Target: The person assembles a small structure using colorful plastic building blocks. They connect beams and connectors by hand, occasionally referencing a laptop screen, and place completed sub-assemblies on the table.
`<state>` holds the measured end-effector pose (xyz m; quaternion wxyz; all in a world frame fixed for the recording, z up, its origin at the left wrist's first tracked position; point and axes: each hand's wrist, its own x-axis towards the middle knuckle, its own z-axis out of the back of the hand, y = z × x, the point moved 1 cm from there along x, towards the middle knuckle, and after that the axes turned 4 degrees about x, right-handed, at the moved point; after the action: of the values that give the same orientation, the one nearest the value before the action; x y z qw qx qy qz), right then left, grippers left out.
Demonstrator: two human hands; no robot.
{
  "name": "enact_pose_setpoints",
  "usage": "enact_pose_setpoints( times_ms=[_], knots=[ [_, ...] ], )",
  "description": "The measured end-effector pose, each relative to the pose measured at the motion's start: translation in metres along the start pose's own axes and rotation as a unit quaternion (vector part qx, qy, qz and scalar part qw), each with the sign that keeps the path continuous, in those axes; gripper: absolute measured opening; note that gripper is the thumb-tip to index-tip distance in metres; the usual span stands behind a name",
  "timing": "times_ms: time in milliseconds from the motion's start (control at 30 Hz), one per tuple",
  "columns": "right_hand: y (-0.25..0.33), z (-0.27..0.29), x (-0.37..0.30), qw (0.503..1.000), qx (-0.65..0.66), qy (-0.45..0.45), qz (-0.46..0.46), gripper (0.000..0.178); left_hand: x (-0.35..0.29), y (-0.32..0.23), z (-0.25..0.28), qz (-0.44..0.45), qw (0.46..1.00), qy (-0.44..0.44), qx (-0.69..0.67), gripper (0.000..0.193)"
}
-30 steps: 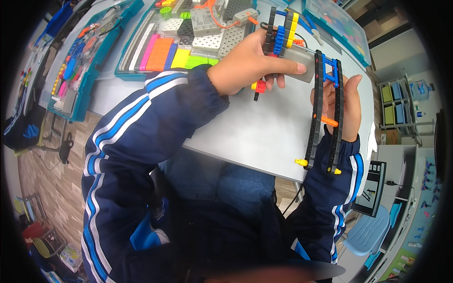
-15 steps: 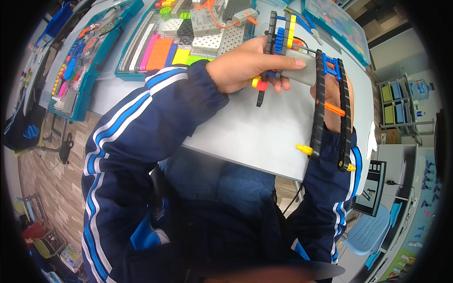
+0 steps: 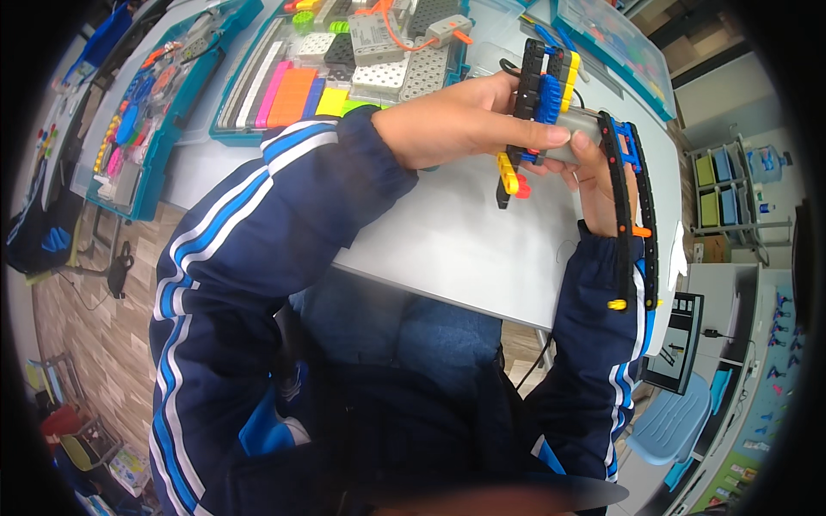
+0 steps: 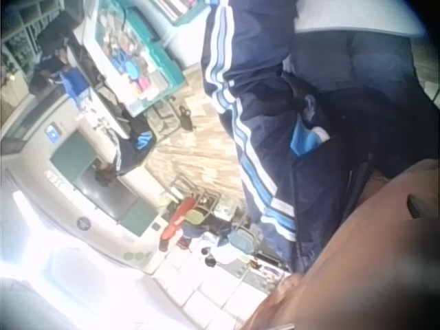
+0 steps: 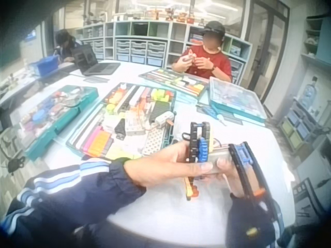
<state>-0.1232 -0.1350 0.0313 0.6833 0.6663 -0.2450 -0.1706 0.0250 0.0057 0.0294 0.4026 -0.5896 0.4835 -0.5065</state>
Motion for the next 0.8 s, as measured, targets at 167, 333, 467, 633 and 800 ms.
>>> enact_pose_setpoints(
  times_ms=[167,333,467,633,800],
  knots=[
    [-0.001,0.011,0.005,0.992,0.093,0.073,0.034,0.029,-0.004,-0.005,0.000,0.001,0.999,-0.043,0.024,0.056],
    [-0.004,0.031,0.013,0.975,0.200,0.076,0.061,0.027,-0.003,-0.007,0.007,-0.011,0.997,-0.079,-0.003,0.053],
    [-0.002,0.051,0.015,0.950,0.309,-0.026,0.041,0.028,-0.001,-0.006,0.015,-0.052,0.989,-0.139,-0.026,0.046],
    [0.002,0.067,0.022,0.923,0.377,0.058,0.048,0.034,0.000,-0.004,0.023,-0.098,0.974,-0.202,0.006,0.040],
    [-0.011,0.060,0.025,0.871,0.449,0.194,0.038,0.045,0.003,0.002,0.014,-0.045,0.992,-0.116,0.033,0.040]
  ],
)
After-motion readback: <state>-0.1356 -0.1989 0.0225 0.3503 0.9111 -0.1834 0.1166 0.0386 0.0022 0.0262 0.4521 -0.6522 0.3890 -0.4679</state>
